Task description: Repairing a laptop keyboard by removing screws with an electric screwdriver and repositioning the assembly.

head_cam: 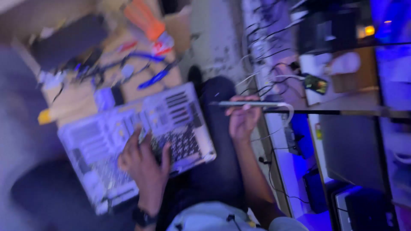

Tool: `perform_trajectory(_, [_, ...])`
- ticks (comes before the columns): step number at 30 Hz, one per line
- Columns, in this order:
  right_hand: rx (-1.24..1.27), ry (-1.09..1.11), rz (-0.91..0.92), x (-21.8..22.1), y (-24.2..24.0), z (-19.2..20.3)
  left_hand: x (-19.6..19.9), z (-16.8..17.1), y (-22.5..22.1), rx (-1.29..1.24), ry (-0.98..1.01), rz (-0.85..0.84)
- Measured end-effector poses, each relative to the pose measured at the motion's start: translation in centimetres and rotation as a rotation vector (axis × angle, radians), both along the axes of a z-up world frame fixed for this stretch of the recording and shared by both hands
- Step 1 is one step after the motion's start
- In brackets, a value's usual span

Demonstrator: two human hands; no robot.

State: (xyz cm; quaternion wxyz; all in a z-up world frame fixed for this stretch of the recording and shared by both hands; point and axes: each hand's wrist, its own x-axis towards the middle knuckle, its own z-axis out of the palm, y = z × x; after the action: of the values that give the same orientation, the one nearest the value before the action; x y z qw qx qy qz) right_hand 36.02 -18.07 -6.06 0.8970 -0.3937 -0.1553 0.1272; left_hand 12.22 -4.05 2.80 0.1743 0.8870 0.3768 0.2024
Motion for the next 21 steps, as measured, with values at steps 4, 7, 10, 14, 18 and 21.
perform_trajectory(4, [0.042,0.007,0.005,0.3,0.7,0.3,0.2,-2.7,-0.3,0.116,0.005,0.031])
perform_trajectory(7, [0.059,0.035,0.046,-0.6,0.5,0.2,-0.7,-2.8,-0.9,0.114,0.064,0.035])
perform_trajectory(10, [0.065,-0.023,0.055,0.1,1.3,0.5,-0.3,-3.8,-0.2,0.218,0.04,0.043])
perform_trajectory(14, [0.051,-0.016,0.064,0.7,0.9,-0.3,0.1,-4.0,-0.3,0.2,0.042,0.035])
perform_trajectory(18, [-0.021,-0.004,0.046,0.2,0.5,-1.1,-0.6,-1.2,-0.3,-0.012,-0.06,-0.029])
perform_trajectory(21, [-0.102,-0.114,0.042,2.8,-0.4,-4.0,-1.6,-0.6,-0.1,-0.078,-0.287,-0.054])
